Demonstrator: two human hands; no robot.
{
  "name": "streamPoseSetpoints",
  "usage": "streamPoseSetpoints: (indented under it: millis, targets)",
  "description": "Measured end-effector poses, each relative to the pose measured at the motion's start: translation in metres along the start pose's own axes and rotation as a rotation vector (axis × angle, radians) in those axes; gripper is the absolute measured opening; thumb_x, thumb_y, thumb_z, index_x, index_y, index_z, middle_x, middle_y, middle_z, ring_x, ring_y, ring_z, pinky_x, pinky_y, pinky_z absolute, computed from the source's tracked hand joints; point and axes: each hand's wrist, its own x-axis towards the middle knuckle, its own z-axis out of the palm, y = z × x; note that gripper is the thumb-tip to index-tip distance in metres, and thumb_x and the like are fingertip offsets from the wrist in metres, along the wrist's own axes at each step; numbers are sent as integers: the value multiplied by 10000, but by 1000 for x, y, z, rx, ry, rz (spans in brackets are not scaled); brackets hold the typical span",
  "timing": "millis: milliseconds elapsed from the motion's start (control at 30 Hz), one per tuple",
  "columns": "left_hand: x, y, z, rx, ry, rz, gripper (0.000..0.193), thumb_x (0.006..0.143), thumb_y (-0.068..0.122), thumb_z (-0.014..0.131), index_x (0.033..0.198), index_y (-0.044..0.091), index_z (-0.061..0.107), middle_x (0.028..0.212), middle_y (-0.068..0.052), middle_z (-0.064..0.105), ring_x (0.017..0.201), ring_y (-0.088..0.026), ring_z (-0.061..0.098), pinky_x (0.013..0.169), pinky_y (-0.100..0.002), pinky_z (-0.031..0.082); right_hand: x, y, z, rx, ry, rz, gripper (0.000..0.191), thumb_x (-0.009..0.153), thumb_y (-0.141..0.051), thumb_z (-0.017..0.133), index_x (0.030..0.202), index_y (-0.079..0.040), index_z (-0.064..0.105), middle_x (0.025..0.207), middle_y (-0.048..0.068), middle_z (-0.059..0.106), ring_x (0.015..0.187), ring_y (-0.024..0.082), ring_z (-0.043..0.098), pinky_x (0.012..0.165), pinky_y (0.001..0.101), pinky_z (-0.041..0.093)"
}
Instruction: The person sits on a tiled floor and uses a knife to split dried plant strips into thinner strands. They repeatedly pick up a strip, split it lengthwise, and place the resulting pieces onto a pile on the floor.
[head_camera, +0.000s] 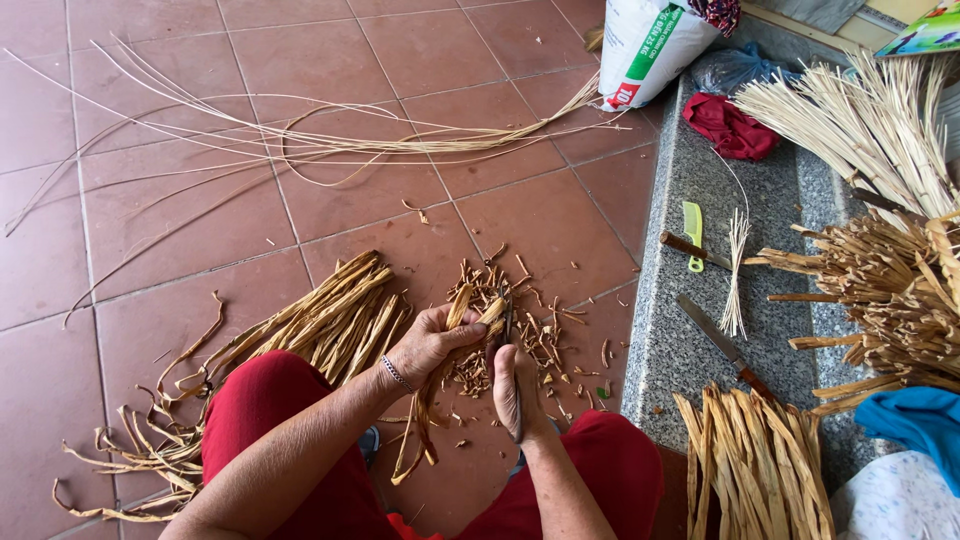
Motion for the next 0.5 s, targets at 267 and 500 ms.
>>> streamPoseSetpoints:
  millis: [267,500]
  targets:
    - [2,-5,-8,10,-12,-44,157,924,142,767,1038,53,709,835,-20,706,731,-86,646,666,-249,541,1,38,1,-22,-66,12,809,1102,-667,142,866,12,514,611,-4,413,579,130,444,551,344,362]
    - [5,-11,-9,146,-13,7,176,989,192,713,1083,45,689,850,-2,693,740,-61,646,655,-238,559,0,14,-12,-6,125,33,759,1051,-645,225,1056,-23,660,594,-7,467,530,145,503,509,347,401]
